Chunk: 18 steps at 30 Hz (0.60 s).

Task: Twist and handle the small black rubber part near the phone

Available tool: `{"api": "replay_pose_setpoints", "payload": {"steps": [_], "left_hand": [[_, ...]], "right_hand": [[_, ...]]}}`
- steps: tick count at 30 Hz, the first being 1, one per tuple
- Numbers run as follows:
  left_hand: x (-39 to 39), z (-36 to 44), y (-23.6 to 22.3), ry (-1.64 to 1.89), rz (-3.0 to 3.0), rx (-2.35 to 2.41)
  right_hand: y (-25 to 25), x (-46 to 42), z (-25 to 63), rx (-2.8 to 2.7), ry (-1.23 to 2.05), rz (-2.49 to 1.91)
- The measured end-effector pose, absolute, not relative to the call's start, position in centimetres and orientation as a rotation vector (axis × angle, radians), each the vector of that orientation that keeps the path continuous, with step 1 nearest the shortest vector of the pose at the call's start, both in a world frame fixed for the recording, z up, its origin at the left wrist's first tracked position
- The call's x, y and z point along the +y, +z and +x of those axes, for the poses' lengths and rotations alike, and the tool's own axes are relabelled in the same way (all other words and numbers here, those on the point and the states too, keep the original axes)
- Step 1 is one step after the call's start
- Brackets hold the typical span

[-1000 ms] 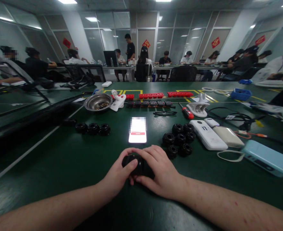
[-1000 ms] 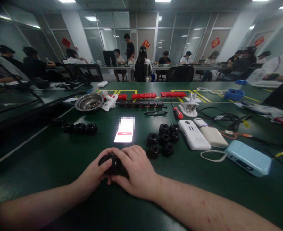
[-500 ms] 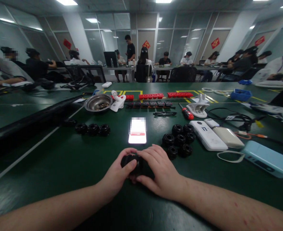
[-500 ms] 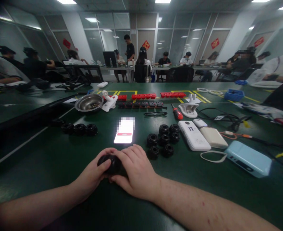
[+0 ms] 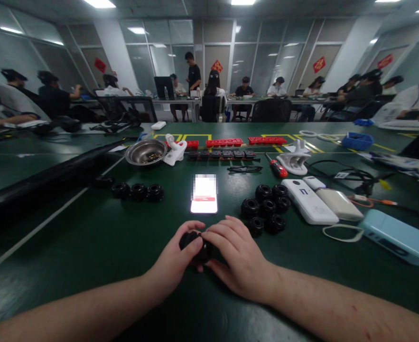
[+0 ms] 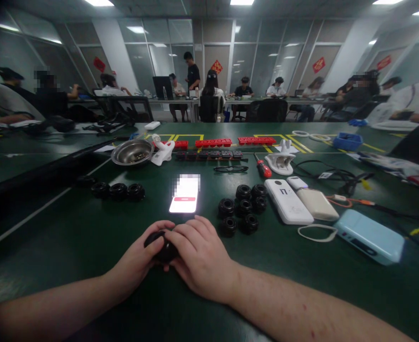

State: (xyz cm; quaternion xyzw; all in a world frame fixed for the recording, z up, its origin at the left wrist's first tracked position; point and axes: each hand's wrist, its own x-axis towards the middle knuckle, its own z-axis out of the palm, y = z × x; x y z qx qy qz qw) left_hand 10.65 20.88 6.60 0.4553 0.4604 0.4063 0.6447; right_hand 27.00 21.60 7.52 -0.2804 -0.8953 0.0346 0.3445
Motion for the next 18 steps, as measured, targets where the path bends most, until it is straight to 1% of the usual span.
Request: {"api": "replay_pose_setpoints", "payload": {"steps": [4, 9, 11, 18], "left_hand": [[20.66, 10.62, 7.16, 0.947, 1.111, 1.069], [20.70, 10.50, 7.35, 0.888, 1.250, 1.047], [20.79, 10.44, 7.24, 0.856, 1.286, 1.057], [20.71, 10.28, 6.90, 0.889, 1.176, 1.034]], "right_hand": [[7.74, 21.82, 27.01, -2.312, 0.131, -0.808], [7.35, 21.71, 27.08, -2.310, -0.059, -0.642], [7.33, 21.59, 27.09, -2.307, -0.080, -0.615], [7.88, 21.81, 27.00, -2.357, 0.169, -0.919]]}}
